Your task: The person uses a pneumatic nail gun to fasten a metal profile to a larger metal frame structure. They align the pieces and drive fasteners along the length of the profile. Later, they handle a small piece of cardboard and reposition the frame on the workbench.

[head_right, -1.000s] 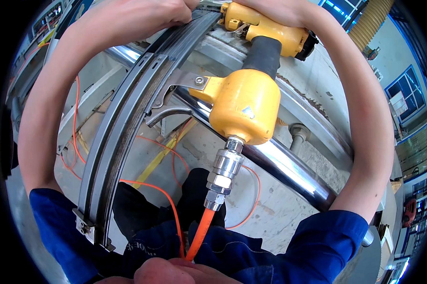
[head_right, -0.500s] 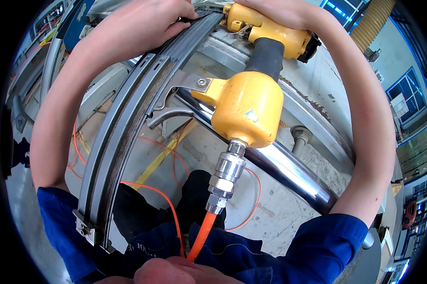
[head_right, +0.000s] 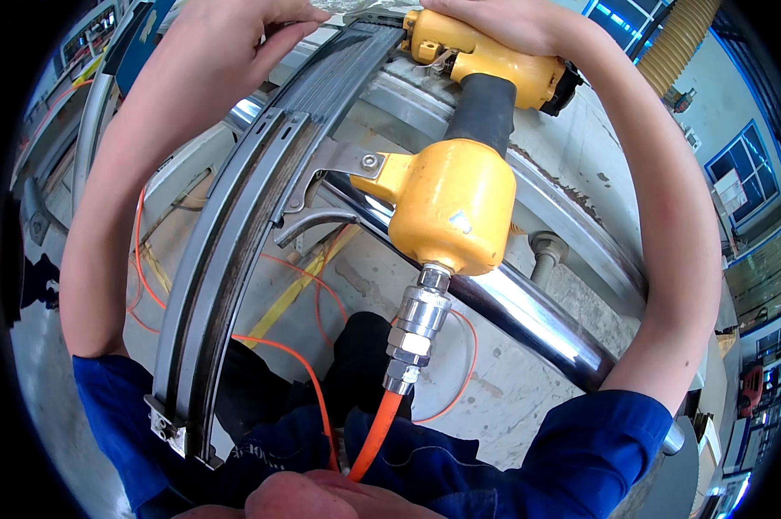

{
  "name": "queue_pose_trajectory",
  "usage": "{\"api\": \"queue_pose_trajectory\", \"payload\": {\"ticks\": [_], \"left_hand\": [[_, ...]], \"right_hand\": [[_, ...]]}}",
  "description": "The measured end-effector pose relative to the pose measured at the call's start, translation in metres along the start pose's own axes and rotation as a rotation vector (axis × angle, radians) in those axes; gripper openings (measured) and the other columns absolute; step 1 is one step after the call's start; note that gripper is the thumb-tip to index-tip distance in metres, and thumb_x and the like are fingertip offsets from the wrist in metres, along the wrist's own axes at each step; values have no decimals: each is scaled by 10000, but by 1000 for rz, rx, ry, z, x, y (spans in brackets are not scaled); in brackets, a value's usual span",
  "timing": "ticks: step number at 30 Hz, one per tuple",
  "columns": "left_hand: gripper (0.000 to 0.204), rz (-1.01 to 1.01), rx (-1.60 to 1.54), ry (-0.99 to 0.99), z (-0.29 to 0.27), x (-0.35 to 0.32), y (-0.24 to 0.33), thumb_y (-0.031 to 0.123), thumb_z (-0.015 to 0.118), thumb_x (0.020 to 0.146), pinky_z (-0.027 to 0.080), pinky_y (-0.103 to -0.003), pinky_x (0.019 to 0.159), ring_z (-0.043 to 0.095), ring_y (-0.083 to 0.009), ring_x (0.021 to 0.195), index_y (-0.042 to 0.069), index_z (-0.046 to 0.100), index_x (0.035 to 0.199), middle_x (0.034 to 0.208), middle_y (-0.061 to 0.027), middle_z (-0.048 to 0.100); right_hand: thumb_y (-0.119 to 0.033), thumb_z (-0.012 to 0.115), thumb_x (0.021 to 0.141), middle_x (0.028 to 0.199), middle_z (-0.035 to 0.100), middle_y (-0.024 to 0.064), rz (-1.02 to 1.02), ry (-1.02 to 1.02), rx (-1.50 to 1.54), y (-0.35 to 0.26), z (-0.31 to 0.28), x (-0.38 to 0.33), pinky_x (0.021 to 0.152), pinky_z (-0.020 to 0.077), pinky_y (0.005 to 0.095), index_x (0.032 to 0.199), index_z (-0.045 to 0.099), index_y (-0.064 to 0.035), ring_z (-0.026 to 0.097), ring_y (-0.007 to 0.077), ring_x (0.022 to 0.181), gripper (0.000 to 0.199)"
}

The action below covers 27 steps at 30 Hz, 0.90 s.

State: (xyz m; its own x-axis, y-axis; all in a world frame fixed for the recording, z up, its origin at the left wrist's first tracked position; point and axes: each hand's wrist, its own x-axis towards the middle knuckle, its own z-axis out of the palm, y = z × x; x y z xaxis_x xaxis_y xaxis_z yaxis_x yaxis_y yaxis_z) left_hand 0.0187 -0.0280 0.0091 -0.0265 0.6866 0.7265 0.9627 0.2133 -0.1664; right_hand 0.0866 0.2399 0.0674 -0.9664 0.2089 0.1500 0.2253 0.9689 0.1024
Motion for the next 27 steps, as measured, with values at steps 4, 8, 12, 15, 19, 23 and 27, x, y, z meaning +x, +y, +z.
{"api": "queue_pose_trajectory", "payload": {"ticks": [4,8,12,15,19,23,27], "left_hand": [[150,-78,-2,69,17,-5,-2,70,608,875,560,-433,816,689,-369,881,-18,709,808,966,-204,694],[166,19,136,62,19,-2,-2,87,599,857,570,-439,812,701,-379,880,-18,712,795,967,-210,704],[167,-4,233,-17,18,1,-1,84,600,839,570,-446,808,703,-390,851,-31,715,802,925,-227,705],[173,6,233,-37,22,7,0,75,592,844,568,-458,804,701,-399,842,-32,719,795,898,-235,704],[198,46,20,-9,18,7,1,90,589,854,567,-470,790,699,-405,842,-33,721,772,867,-244,706],[205,-174,29,-262,19,18,7,92,585,850,573,-476,771,701,-414,808,-34,724,769,818,-253,704],[203,-128,52,-148,12,9,19,69,568,843,577,-479,771,702,-426,800,-45,722,776,797,-260,696]], "right_hand": [[-697,353,1019,1392,610,271,-36,-30,36,-8,-1,-4,1135,401,408,1359,610,43,555,396,1328,854],[-698,353,1019,1384,613,277,-51,-56,53,-17,-9,-17,1132,405,408,1352,610,55,557,398,1324,862],[-697,360,1017,1378,615,281,-33,-63,46,-17,-10,-16,1127,410,406,1344,611,66,561,395,1319,867],[-688,363,1021,1373,623,270,14,-48,42,-8,-1,0,1119,415,403,1346,615,53,572,389,1305,848],[-661,367,1033,1354,643,245,-88,-61,109,-27,-8,-18,1103,423,399,1349,627,16,594,379,1267,791],[-794,356,949,1217,684,187,-51,28,73,25,13,9,967,474,349,1344,625,15,647,280,1061,939],[-871,338,908,1191,687,172,-47,48,21,38,17,21,937,489,328,1356,613,36,661,246,1005,1049]]}}
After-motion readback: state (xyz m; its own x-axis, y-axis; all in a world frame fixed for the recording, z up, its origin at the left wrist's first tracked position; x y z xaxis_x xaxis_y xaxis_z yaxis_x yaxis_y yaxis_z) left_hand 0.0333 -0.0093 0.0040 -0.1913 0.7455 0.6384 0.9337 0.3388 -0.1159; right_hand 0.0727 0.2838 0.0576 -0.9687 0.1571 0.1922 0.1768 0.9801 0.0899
